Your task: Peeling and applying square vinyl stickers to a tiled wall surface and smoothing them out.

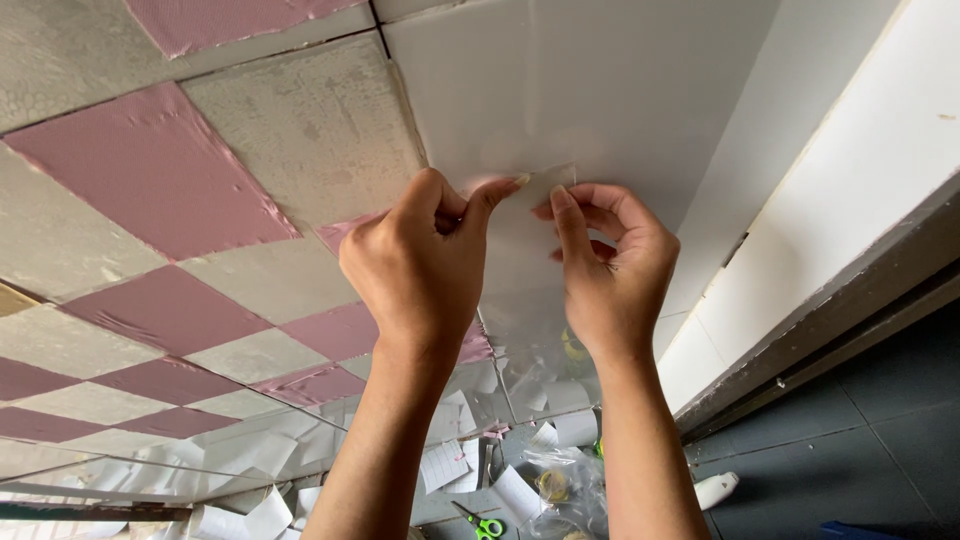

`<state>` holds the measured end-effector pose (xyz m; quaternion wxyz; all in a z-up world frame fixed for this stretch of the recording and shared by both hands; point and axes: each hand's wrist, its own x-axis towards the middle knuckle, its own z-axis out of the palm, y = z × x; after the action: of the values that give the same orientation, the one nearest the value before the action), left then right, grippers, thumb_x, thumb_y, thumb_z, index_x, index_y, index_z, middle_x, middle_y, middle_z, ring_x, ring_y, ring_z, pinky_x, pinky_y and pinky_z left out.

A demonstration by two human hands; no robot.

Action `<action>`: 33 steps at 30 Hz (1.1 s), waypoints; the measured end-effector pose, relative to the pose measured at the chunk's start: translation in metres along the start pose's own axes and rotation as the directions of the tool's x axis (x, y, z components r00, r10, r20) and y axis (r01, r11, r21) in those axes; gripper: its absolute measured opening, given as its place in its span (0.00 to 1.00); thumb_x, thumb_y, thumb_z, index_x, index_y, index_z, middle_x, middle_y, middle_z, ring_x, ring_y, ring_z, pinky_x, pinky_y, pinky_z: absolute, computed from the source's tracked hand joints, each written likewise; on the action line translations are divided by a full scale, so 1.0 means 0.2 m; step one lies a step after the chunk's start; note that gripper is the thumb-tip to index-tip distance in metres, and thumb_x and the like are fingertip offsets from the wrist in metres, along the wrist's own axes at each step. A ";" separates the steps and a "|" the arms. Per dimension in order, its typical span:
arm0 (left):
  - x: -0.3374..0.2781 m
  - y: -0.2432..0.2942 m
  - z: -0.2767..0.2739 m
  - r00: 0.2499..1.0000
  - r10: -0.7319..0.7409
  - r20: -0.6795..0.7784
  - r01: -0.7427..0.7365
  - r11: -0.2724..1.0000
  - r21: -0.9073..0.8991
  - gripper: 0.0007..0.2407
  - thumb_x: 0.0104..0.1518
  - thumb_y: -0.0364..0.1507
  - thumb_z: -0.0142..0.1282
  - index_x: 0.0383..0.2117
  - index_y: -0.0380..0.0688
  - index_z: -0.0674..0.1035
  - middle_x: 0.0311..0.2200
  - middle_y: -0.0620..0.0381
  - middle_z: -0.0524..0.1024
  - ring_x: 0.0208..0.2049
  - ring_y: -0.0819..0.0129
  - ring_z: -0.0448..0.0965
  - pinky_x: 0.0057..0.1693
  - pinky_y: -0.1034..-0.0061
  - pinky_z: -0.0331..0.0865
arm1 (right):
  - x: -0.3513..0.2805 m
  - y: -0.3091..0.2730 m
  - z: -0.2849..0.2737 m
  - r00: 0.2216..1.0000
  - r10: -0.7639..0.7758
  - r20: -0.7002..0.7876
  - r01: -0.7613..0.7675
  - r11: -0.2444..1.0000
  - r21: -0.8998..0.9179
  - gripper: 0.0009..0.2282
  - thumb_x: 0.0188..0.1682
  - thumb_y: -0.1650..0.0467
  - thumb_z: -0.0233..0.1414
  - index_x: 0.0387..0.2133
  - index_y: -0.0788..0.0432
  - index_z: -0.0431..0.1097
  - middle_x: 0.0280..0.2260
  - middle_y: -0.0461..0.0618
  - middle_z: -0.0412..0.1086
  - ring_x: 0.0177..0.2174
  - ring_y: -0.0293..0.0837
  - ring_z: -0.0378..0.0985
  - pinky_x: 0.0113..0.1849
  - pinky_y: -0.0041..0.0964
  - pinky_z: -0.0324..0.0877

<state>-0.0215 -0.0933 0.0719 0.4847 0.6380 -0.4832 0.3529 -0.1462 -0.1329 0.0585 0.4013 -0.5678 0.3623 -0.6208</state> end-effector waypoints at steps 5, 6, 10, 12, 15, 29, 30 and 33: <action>0.01 0.06 0.05 0.998 0.051 0.039 -0.050 0.999 -0.017 0.30 0.54 0.42 0.78 0.15 0.51 0.60 0.10 0.65 0.51 0.17 0.67 0.45 0.22 0.71 0.48 | 0.00 -0.01 -0.04 0.999 -0.020 0.033 0.019 1.000 0.007 0.06 0.53 0.67 0.54 0.32 0.58 0.73 0.29 0.46 0.80 0.32 0.34 0.82 0.26 0.28 0.75; 0.02 0.08 0.06 0.996 0.067 0.059 -0.065 0.998 -0.026 0.29 0.55 0.42 0.77 0.15 0.50 0.60 0.10 0.64 0.51 0.17 0.66 0.44 0.22 0.70 0.48 | 0.00 -0.01 -0.04 0.998 -0.041 0.047 0.040 0.999 0.015 0.07 0.53 0.66 0.54 0.33 0.57 0.72 0.30 0.46 0.80 0.33 0.34 0.82 0.26 0.28 0.75; 0.02 0.10 0.09 0.992 0.097 0.077 -0.096 0.995 -0.011 0.30 0.55 0.44 0.77 0.16 0.51 0.59 0.10 0.64 0.49 0.17 0.65 0.44 0.22 0.69 0.46 | 0.00 0.00 -0.06 0.998 -0.020 0.060 0.017 0.999 0.050 0.05 0.52 0.69 0.54 0.33 0.58 0.73 0.31 0.47 0.79 0.35 0.35 0.84 0.26 0.28 0.77; 0.03 0.12 0.10 0.987 0.105 0.120 -0.111 0.993 0.043 0.28 0.56 0.49 0.72 0.15 0.51 0.62 0.07 0.61 0.54 0.14 0.58 0.47 0.21 0.65 0.48 | 0.01 0.01 -0.07 0.996 -0.035 0.082 0.031 0.999 0.044 0.07 0.53 0.67 0.54 0.35 0.58 0.73 0.31 0.47 0.80 0.35 0.35 0.84 0.26 0.28 0.77; 0.10 0.09 0.05 0.955 0.216 0.202 -0.238 0.967 0.091 0.26 0.55 0.54 0.73 0.15 0.54 0.69 0.07 0.60 0.64 0.08 0.59 0.60 0.19 0.64 0.53 | 0.01 0.02 -0.09 0.990 -0.089 0.113 0.080 0.994 0.080 0.10 0.53 0.65 0.53 0.36 0.60 0.72 0.32 0.50 0.79 0.36 0.38 0.85 0.27 0.30 0.79; 0.26 -0.05 -0.14 0.789 0.183 0.587 -0.455 0.816 0.357 0.26 0.53 0.60 0.69 0.16 0.55 0.74 0.13 0.59 0.72 0.14 0.53 0.73 0.21 0.63 0.61 | 0.05 0.11 -0.20 0.966 0.006 -0.257 -0.022 0.998 -0.061 0.05 0.53 0.69 0.53 0.30 0.59 0.69 0.25 0.49 0.78 0.26 0.36 0.82 0.24 0.30 0.80; 0.26 -0.06 -0.16 0.777 0.157 0.610 -0.462 0.800 0.382 0.27 0.53 0.61 0.68 0.14 0.56 0.73 0.11 0.61 0.69 0.14 0.56 0.72 0.21 0.65 0.60 | 0.04 0.10 -0.21 0.954 0.022 -0.299 -0.041 0.997 -0.060 0.06 0.53 0.69 0.53 0.28 0.58 0.68 0.23 0.49 0.76 0.24 0.35 0.79 0.23 0.30 0.79; 0.27 -0.08 -0.20 0.792 0.123 0.598 -0.414 0.829 0.377 0.23 0.53 0.59 0.68 0.17 0.57 0.79 0.12 0.57 0.72 0.13 0.55 0.73 0.21 0.62 0.62 | 0.00 0.02 -0.23 0.949 0.090 -0.304 -0.088 0.996 0.020 0.06 0.52 0.68 0.51 0.28 0.58 0.67 0.20 0.47 0.72 0.23 0.35 0.75 0.22 0.30 0.75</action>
<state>0.0105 -0.0686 0.1280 0.0900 0.7347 -0.5845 0.3324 -0.1916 -0.1345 0.0514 0.3700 -0.4473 0.4430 -0.6832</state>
